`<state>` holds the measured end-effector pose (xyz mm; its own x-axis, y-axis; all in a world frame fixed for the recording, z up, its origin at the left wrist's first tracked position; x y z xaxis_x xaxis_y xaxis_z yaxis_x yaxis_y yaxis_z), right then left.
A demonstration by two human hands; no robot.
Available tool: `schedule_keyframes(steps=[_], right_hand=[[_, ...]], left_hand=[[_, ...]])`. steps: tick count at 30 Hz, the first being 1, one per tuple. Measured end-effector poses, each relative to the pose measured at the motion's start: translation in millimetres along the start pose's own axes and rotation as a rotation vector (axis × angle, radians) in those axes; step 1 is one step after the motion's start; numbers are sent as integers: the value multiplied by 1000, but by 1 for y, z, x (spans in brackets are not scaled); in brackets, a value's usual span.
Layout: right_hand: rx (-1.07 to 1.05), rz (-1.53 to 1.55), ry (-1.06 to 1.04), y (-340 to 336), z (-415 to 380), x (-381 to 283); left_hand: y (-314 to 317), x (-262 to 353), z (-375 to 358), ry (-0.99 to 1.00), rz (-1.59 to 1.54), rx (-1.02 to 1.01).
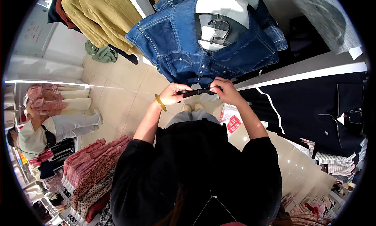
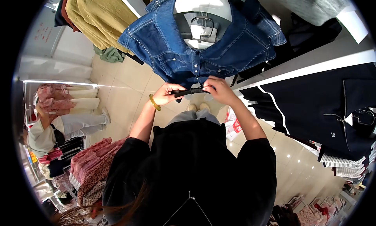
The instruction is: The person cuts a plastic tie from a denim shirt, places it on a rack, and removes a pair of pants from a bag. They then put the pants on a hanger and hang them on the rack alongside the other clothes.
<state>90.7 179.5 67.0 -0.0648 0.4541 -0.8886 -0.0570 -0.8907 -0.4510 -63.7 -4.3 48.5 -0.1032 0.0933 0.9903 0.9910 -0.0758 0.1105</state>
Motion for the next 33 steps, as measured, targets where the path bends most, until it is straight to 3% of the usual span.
schedule_keyframes(steps=[3,6,9,11,12,15,17,18,19,20,22,27,29,33], right_hand=[[18,-8,-41,18,10,-8],[59,-208,-68,28,16,-18],[67,-207,-145,31,17,-19],[-26,-196,-110,26,18,-12],[-32,-115,-152,23,19,-15],[-77,-17,-185,21,21,-10],[-392,230,105,25,21,0],[-449,210,96,25,22,0],[-448,209,96,25,20,0],[-411,260,122,25,17,0],[-383,377,206,24,6,8],[-279,585,117,18,-22,30],[-121,527,147,13,-32,25],[-30,119,210,16,-21,9]], left_hand=[[15,8,4,53,21,40],[19,11,4,0,209,91],[20,8,5,38,351,233],[17,3,5,123,278,326],[15,1,3,32,297,291],[16,5,5,110,292,327],[13,5,5,80,225,296],[9,8,6,158,504,351],[7,11,6,236,783,403],[5,12,5,236,783,403],[0,21,0,231,995,586],[-39,2,-14,138,1232,725],[-64,-16,-24,-30,1174,837],[-81,-32,-30,-132,1134,831]])
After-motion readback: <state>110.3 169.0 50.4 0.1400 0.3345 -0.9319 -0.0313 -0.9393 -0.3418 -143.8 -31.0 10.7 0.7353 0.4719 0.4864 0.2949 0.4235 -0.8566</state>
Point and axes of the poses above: each hand's wrist, its own z-axis towards the middle knuckle, its own y-axis out of the palm, x = y × z, the point moved 2 cm from there along z, towards the middle knuckle, and after that the axes turned 12 degrees about -x, right-handed, at the moved point
